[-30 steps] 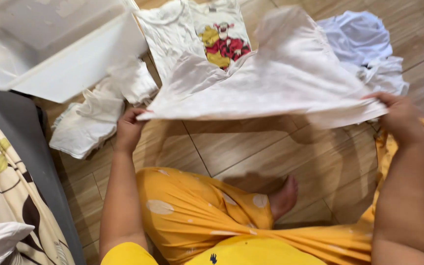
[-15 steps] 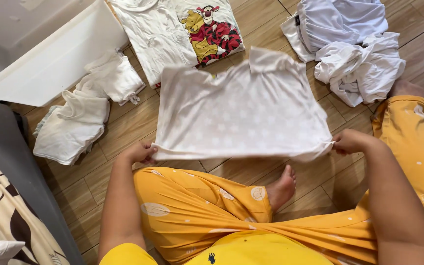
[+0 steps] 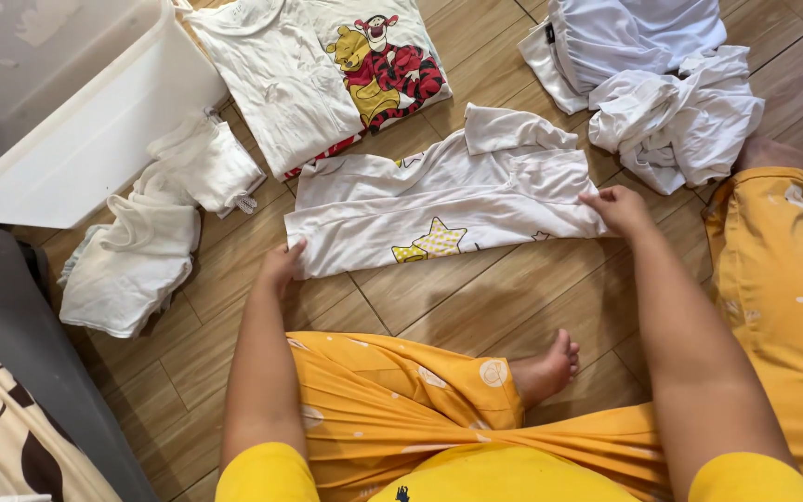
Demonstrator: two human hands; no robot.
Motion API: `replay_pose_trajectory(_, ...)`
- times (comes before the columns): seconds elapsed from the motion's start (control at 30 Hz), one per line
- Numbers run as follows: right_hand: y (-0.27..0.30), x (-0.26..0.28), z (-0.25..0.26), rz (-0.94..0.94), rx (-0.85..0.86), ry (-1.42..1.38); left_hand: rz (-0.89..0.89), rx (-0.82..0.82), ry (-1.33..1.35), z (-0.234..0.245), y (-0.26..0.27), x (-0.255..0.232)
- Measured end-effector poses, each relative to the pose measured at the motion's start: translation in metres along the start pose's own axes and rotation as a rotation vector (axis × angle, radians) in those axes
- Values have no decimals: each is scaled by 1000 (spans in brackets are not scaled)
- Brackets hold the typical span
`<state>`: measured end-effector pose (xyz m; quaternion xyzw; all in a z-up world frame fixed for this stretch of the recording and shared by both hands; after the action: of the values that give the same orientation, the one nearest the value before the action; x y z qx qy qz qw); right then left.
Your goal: The recorder is sitting on the floor folding various items of clothing and organizing them into piles.
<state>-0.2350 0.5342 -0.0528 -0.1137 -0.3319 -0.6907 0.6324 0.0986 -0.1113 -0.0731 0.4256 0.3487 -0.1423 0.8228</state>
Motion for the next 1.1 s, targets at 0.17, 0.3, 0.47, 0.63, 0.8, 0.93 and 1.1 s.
replay_pose_trajectory(0.17,17,-5,4,208,-235,-181,-265,-147,44,5,-3,-7)
replay_pose_trajectory(0.3,58,23,34,238,-293,92,-345,-321,-583,14,53,-47)
replay_pose_trajectory(0.47,72,-6,29,192,-79,514,-218,-113,-800,11,41,-16)
replay_pose_trajectory(0.63,83,3,35,146,1,608,14,86,-834,14,14,8)
replay_pose_trajectory(0.8,72,67,34,399,-276,305,-139,-345,-755,0,48,-78)
replay_pose_trajectory(0.93,54,149,5,281,-194,180,-211,-478,-535,-24,11,-87)
replay_pose_trajectory(1.1,18,169,-55,372,-204,154,-448,-637,-302,-56,-23,-76)
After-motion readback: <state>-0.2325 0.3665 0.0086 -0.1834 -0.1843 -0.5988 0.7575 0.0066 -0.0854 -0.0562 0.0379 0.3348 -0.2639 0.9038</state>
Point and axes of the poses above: each hand's wrist, its own y-axis away from the middle knuckle, its own z-axis out of the back of the hand, x = y × z, the point moved 3 cm from there along -y, towards the middle knuckle, and after that the axes turned 5 degrees about -x, right-handed, at the moved point
